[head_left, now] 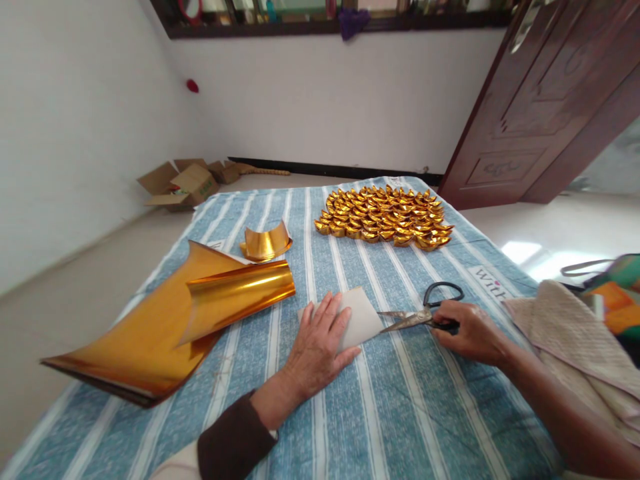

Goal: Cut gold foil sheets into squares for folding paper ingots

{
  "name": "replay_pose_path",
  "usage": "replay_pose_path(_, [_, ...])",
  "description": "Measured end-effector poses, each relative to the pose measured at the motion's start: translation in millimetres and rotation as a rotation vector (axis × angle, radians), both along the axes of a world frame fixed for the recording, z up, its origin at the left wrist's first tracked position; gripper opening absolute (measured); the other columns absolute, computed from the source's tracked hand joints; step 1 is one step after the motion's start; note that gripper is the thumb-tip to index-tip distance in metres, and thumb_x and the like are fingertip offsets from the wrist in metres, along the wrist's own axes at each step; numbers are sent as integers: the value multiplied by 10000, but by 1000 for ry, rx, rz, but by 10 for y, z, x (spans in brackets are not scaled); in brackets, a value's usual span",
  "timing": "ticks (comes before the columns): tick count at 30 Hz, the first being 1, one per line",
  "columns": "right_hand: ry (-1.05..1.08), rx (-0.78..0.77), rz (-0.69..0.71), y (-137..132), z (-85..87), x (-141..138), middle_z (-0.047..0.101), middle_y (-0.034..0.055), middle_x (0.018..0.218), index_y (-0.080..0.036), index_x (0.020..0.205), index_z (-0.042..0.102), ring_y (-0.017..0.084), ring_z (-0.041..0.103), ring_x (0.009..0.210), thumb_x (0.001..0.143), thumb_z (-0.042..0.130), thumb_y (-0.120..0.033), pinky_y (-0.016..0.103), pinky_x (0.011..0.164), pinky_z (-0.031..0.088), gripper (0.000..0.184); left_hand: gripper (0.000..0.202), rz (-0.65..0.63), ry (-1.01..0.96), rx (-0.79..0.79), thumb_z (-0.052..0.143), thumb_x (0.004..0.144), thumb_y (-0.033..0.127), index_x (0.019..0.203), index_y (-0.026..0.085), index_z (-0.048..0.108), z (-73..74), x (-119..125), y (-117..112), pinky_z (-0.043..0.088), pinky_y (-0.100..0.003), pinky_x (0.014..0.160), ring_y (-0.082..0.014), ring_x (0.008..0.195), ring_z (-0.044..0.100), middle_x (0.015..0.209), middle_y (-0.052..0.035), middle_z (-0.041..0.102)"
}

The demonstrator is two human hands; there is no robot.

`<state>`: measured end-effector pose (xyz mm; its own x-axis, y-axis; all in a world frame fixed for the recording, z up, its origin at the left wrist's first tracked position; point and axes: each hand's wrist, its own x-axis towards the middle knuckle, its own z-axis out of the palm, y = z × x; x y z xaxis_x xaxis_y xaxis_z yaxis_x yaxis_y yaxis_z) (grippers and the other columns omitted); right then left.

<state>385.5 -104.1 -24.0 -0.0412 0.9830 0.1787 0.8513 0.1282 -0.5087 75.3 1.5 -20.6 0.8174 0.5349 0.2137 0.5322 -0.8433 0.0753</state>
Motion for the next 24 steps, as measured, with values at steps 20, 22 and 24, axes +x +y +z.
replay_pose_path(20, [-31,97,164,77,14,-47,525,10,723,-187,745,550,200,527,668,775,513,-205,270,616,367,51,558,34,44,26,596,904,413,1350,104,462,-20,7,8,268,-606,1065,-377,1377,275,1482,-214,337])
replay_pose_path(22, [-49,92,168,107,19,-53,521,3,717,-188,740,550,195,525,662,757,519,-189,260,606,360,36,566,61,50,27,564,920,451,1352,99,466,-45,3,21,278,-599,1064,-379,1370,290,1471,-215,357])
replay_pose_path(24, [-57,90,175,127,30,-60,524,2,724,-187,748,557,193,526,667,754,518,-181,257,607,360,40,591,81,63,31,547,923,487,1352,88,468,-67,2,33,281,-596,1065,-384,1364,301,1461,-220,371])
